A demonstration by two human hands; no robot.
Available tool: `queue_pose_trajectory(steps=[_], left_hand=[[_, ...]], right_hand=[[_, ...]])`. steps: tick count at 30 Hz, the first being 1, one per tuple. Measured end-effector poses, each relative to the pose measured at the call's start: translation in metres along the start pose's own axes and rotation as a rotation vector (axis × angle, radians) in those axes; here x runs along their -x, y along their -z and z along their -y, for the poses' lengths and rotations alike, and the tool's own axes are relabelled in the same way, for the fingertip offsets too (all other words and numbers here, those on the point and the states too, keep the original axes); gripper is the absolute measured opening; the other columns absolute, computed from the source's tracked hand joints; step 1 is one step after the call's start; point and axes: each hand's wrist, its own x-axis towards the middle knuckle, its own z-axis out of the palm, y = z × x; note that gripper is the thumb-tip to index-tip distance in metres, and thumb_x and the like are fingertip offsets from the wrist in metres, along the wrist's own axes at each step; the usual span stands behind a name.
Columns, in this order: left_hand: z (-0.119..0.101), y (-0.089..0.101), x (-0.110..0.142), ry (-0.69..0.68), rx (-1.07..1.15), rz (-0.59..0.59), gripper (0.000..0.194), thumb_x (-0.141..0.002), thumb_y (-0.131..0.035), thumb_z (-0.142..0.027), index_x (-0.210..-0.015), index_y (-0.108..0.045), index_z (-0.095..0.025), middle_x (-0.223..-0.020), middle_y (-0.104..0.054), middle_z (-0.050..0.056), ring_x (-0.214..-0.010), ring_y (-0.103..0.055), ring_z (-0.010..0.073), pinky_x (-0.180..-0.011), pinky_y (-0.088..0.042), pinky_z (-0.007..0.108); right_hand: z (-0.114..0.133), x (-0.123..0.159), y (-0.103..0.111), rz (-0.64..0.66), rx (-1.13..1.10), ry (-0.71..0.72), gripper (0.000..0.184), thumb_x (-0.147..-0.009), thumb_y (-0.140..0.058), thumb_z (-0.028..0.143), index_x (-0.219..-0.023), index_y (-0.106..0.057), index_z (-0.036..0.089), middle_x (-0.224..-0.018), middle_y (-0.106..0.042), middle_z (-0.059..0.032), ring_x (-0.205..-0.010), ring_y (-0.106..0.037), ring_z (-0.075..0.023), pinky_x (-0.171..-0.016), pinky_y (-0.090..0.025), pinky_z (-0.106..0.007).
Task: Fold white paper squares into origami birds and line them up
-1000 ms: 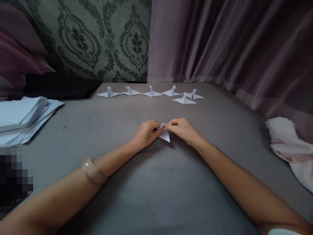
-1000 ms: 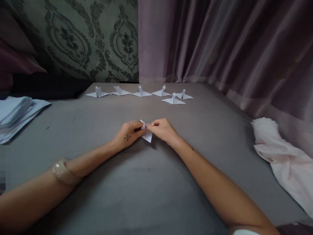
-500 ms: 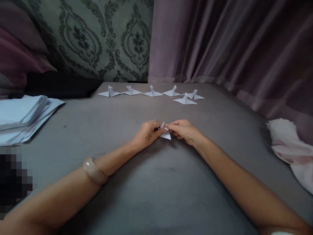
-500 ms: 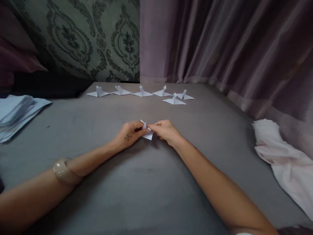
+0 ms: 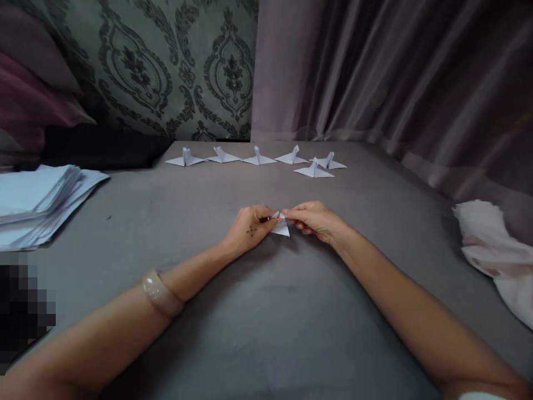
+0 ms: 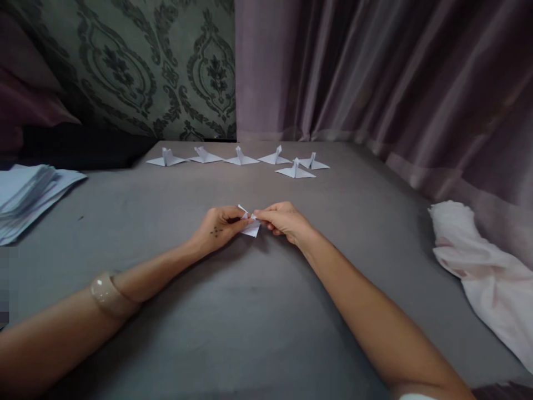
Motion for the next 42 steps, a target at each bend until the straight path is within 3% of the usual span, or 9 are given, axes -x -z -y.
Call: queue_pose_trajectory(steps=[4, 11, 15, 19, 24, 28, 36, 39, 42], left_hand=[[-0.006, -0.001, 0.001, 0.038, -0.034, -0.039, 0.028, -0.086, -0.056, -0.034, -0.071, -0.069, -0.015, -0.068, -0.063, 0.002, -0.064, -0.053, 0.0118, -0.059, -0.039, 0.021], [-0.008, 0.006, 0.001, 0.172, -0.264, -0.241, 0.02, -0.085, -0.058, -0.032, -0.078, -0.067, -0.016, -0.069, -0.06, 0.001, -0.061, -0.05, 0.0119, -0.06, -0.038, 0.023], [-0.013, 0.011, 0.005, 0.216, -0.406, -0.199, 0.032, -0.075, -0.072, -0.036, -0.096, -0.063, -0.013, -0.085, -0.062, 0.005, -0.071, -0.053, 0.0157, -0.066, -0.042, 0.027], [-0.015, 0.012, 0.011, 0.272, -0.407, -0.161, 0.035, -0.078, -0.067, -0.031, -0.107, -0.058, -0.014, -0.084, -0.063, 0.005, -0.069, -0.055, 0.0163, -0.064, -0.042, 0.028], [-0.018, 0.012, 0.007, 0.252, -0.382, -0.147, 0.015, -0.081, -0.062, -0.029, -0.089, -0.064, -0.016, -0.073, -0.064, 0.003, -0.062, -0.054, 0.0139, -0.059, -0.038, 0.025], [-0.024, 0.012, 0.005, 0.265, -0.343, -0.098, 0.019, -0.083, -0.058, -0.033, -0.079, -0.066, -0.016, -0.069, -0.064, 0.003, -0.058, -0.051, 0.0127, -0.055, -0.034, 0.025], [-0.014, 0.007, 0.008, 0.407, 0.138, -0.125, 0.046, -0.072, -0.057, -0.016, -0.118, -0.056, -0.012, -0.089, -0.072, 0.008, -0.07, -0.063, 0.0159, -0.062, -0.047, 0.026], [-0.006, 0.012, 0.006, 0.371, 0.042, -0.153, 0.036, -0.073, -0.053, -0.015, -0.107, -0.063, -0.013, -0.09, -0.071, 0.008, -0.067, -0.06, 0.0152, -0.062, -0.047, 0.028], [0.001, 0.021, 0.004, 0.217, -0.21, -0.128, 0.026, -0.075, -0.051, -0.014, -0.095, -0.069, -0.016, -0.097, -0.067, 0.009, -0.079, -0.059, 0.0181, -0.075, -0.048, 0.033]], right_hand=[[-0.003, -0.004, 0.004, -0.073, -0.026, 0.05, 0.024, -0.07, -0.075, 0.032, -0.066, -0.06, 0.014, -0.05, -0.049, 0.0046, -0.042, -0.036, -0.0034, -0.034, -0.022, -0.016], [-0.006, -0.006, 0.003, -0.162, -0.038, 0.166, 0.024, -0.074, -0.07, 0.038, -0.071, -0.063, 0.015, -0.056, -0.052, 0.0032, -0.045, -0.04, -0.0056, -0.039, -0.025, -0.019], [-0.007, 0.0, -0.003, -0.19, 0.167, 0.282, 0.027, -0.08, -0.062, 0.042, -0.077, -0.066, 0.016, -0.058, -0.054, 0.0019, -0.05, -0.045, -0.0084, -0.047, -0.032, -0.022], [-0.009, 0.007, -0.008, -0.194, 0.43, 0.418, 0.031, -0.08, -0.06, 0.046, -0.079, -0.069, 0.017, -0.072, -0.066, -0.0036, -0.064, -0.056, -0.0131, -0.06, -0.04, -0.025], [-0.01, 0.009, -0.017, -0.24, 0.518, 0.545, 0.017, -0.082, -0.058, 0.029, -0.084, -0.07, 0.017, -0.08, -0.069, -0.0038, -0.068, -0.057, -0.0127, -0.067, -0.042, -0.026], [-0.014, 0.005, -0.021, -0.201, 0.495, 0.66, 0.02, -0.082, -0.055, 0.021, -0.094, -0.071, 0.017, -0.092, -0.069, -0.0048, -0.072, -0.058, -0.0122, -0.071, -0.045, -0.026], [-0.018, 0.0, -0.014, -0.205, 0.513, 0.702, 0.038, -0.074, -0.051, 0.006, -0.105, -0.067, 0.021, -0.109, -0.07, -0.0039, -0.105, -0.06, -0.0188, -0.093, -0.045, -0.034], [-0.021, 0.002, -0.011, -0.29, 0.624, 0.701, 0.034, -0.078, -0.054, 0.012, -0.109, -0.064, 0.02, -0.111, -0.068, -0.0062, -0.105, -0.058, -0.0218, -0.093, -0.044, -0.037], [-0.024, 0.006, -0.009, -0.386, 0.754, 0.578, 0.03, -0.082, -0.059, 0.029, -0.109, -0.063, 0.017, -0.105, -0.066, -0.0108, -0.093, -0.061, -0.0242, -0.082, -0.047, -0.038]])
